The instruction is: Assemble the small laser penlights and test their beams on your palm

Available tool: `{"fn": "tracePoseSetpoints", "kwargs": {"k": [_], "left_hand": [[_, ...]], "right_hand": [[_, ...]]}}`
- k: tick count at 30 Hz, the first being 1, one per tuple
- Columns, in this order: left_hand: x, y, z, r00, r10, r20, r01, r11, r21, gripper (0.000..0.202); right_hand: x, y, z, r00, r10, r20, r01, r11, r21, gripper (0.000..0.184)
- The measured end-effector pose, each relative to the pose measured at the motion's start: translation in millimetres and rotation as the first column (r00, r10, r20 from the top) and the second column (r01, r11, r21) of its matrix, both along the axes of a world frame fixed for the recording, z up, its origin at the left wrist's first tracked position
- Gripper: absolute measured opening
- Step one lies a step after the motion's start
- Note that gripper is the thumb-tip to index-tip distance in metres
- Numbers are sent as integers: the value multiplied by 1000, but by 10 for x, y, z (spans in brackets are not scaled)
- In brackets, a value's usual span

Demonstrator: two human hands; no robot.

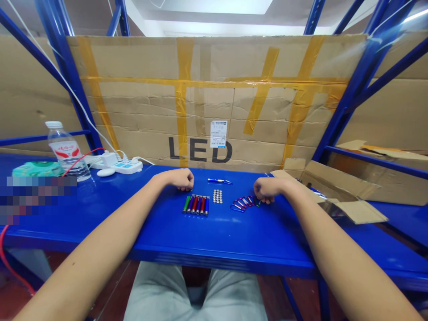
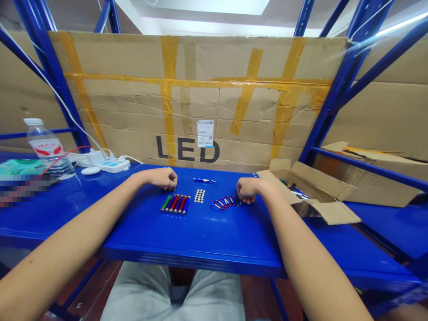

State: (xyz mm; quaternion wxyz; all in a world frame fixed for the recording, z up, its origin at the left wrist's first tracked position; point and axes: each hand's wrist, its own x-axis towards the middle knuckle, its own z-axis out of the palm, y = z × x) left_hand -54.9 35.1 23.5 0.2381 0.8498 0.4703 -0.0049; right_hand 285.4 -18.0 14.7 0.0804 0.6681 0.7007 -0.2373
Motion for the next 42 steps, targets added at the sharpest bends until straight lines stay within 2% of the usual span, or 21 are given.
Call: {"fn": "tracePoseSetpoints", "kwargs": {"k": [4,9,13,20,22,25,27,29,32,36,39,42], "left_hand": [[-141,53,38,999,-38,20,41,983,-181,17],[-141,39,35,992,-115,56,124,972,-201,15],[-104,20,25,988,-143,59,153,964,-217,15],[-133,44,13,988,-131,79,145,965,-218,18],[-126,72,-8,989,-110,95,124,980,-155,19],[-48,121,-68,985,-70,155,53,992,113,19],[60,148,-123,973,-85,214,13,949,314,23],[201,167,-182,963,-172,208,67,898,435,29],[421,190,-265,947,-296,125,202,852,483,38],[583,220,-338,932,-360,40,318,867,383,44],[579,226,-345,936,-344,72,299,886,354,38],[555,214,-322,947,-307,94,247,885,394,29]], "right_hand": [[19,14,13,1000,3,-5,-2,993,116,6],[-16,30,33,996,32,86,-54,962,269,10],[-51,25,24,994,68,87,-89,961,262,15],[-55,22,31,998,56,38,-64,969,238,26],[-64,13,54,996,67,59,-80,959,270,28],[-131,-3,54,993,94,78,-118,896,428,26],[-225,-3,7,991,127,33,-125,836,534,28],[-351,12,-74,973,229,-32,-168,795,583,33],[-546,62,-197,937,346,-41,-252,755,605,39],[-684,118,-246,941,339,-14,-272,778,567,36],[-688,119,-228,932,359,-41,-281,793,540,33],[-678,121,-232,926,373,-58,-277,775,568,32]]}}
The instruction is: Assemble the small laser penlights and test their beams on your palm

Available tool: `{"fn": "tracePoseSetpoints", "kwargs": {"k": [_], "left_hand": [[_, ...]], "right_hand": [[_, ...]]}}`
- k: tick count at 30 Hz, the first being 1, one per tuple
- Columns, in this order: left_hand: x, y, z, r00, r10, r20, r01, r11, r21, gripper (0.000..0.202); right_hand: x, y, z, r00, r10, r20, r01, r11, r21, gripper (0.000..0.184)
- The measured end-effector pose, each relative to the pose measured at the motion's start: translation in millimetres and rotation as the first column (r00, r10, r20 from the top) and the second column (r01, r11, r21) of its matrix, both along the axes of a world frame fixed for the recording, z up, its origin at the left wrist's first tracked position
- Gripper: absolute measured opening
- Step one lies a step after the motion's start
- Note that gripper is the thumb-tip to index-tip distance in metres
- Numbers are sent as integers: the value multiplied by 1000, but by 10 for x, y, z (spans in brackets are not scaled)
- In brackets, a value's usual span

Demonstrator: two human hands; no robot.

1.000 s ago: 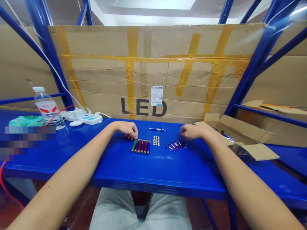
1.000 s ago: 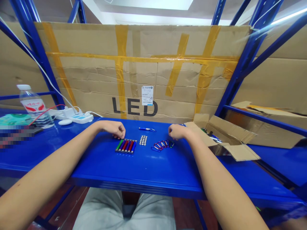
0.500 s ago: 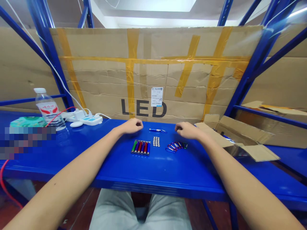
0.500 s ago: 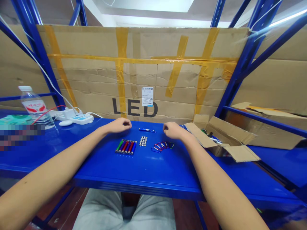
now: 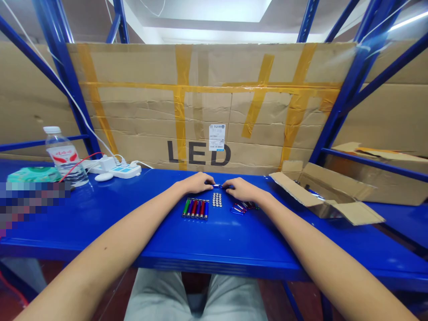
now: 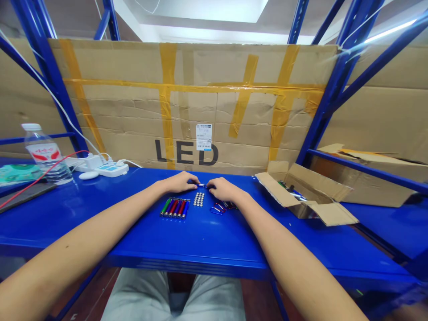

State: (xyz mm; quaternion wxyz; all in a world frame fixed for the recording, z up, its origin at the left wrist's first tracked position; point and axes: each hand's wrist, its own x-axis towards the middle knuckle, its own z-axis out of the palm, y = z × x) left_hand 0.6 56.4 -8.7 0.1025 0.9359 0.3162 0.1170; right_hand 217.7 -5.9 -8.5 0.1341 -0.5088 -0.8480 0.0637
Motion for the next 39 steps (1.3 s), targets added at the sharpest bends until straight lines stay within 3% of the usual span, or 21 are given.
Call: {"fn": "tracePoseSetpoints", "kwargs": {"k": [8,10,14,19,24,28,34,39], "left_hand": [[103,-16,-29,997,81,-17,-78,990,121,12],[124,-30,-37,998,55,-15,-51,982,180,17],[156,-101,-15,1000,-18,-24,25,949,314,26],[195,-209,5,999,12,-45,6,924,381,36],[220,-290,18,996,47,-75,-15,927,374,37],[209,-334,59,993,84,-77,-38,881,471,29],[177,-371,72,986,139,-95,-59,811,583,35],[163,-380,71,990,112,-86,-38,800,598,33]], "right_hand": [[-50,145,-124,999,-34,-22,36,992,122,18],[-57,172,-152,998,-63,-31,66,988,139,17],[-83,165,-143,991,-102,-85,115,978,175,31],[-126,96,-52,985,-145,-89,163,956,244,31],[-134,57,-25,976,-123,-180,166,954,249,23],[-147,43,-34,945,-57,-322,142,959,246,13],[-135,70,-55,894,-21,-447,116,976,186,24],[-118,79,-63,883,-36,-469,134,975,176,17]]}}
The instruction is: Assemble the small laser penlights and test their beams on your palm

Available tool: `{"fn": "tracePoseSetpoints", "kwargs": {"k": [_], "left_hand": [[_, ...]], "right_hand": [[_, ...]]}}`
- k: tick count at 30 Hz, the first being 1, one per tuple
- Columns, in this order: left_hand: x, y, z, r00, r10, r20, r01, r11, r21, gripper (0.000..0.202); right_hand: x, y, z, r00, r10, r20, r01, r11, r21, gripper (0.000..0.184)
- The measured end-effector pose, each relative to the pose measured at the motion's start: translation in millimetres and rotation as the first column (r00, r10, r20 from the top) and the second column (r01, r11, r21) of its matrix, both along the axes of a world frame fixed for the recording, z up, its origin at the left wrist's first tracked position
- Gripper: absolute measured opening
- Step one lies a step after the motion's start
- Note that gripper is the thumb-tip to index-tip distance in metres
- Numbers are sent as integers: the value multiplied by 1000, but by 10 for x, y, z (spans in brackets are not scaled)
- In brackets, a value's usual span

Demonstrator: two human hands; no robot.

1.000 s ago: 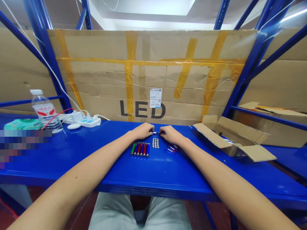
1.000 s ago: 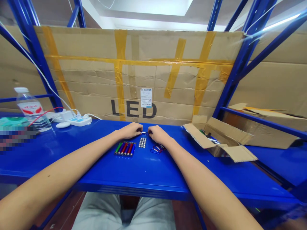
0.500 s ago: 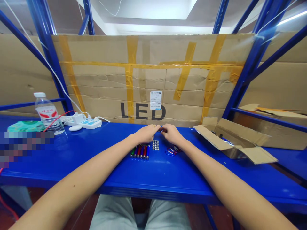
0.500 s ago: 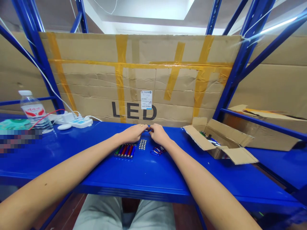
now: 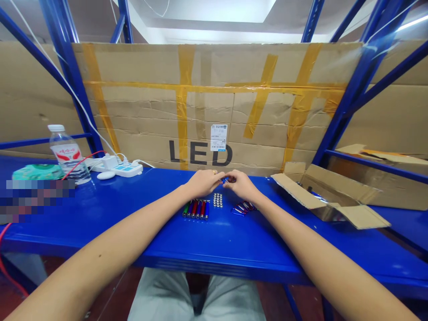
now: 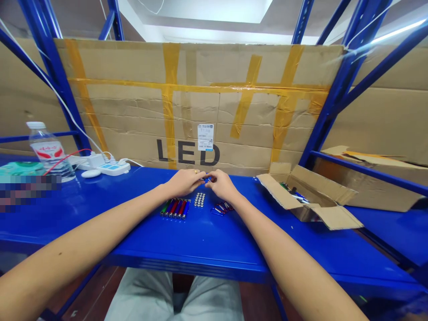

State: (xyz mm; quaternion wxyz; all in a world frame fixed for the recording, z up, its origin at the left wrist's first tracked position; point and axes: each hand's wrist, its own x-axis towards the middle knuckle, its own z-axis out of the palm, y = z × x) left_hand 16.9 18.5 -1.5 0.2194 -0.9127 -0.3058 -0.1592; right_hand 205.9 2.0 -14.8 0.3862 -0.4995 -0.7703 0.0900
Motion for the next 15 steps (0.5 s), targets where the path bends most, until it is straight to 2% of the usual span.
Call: {"fn": "tracePoseSetpoints", "kwargs": {"k": [6,11,15], "left_hand": [[11,-17,-5,999,-41,1,41,997,-59,27],[22,-32,-4,998,-60,16,62,981,-182,24],[-3,1,-5,998,-64,19,67,972,-223,20]], "right_hand": [[-24,-49,-23,993,98,-64,-106,986,-132,16],[-30,-73,-6,999,41,29,-40,998,-38,16],[-38,-67,21,996,19,90,-16,999,-39,14]]}}
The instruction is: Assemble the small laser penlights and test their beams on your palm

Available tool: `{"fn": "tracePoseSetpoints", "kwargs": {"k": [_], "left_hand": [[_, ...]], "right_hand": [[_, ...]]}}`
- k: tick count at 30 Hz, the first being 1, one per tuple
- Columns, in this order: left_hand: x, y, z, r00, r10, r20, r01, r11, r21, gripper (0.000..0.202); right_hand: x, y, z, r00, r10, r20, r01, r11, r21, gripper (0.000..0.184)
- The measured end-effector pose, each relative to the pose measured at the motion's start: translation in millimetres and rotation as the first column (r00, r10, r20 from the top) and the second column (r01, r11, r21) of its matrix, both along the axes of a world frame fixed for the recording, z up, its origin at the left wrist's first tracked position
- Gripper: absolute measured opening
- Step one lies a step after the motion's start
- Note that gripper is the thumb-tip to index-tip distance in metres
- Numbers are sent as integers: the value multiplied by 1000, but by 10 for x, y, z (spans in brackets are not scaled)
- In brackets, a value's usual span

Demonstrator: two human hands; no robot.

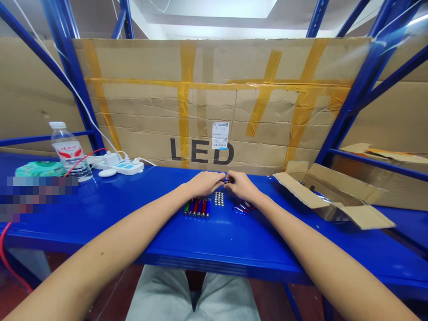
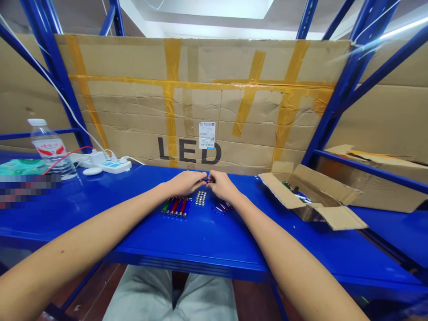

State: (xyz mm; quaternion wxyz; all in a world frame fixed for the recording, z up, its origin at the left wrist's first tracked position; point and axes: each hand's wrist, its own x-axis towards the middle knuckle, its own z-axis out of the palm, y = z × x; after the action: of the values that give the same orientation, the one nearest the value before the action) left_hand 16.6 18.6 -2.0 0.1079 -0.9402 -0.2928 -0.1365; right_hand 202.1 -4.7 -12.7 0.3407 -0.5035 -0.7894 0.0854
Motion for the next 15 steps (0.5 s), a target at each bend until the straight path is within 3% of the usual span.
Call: {"fn": "tracePoseSetpoints", "kwargs": {"k": [7,15], "left_hand": [[-59,162,2,996,51,-74,-52,999,-3,17],[-20,359,-40,984,-37,-177,31,999,-41,15]], "right_hand": [[125,68,-18,991,-120,59,120,993,-12,12],[156,115,-65,988,-86,125,94,994,-55,12]]}}
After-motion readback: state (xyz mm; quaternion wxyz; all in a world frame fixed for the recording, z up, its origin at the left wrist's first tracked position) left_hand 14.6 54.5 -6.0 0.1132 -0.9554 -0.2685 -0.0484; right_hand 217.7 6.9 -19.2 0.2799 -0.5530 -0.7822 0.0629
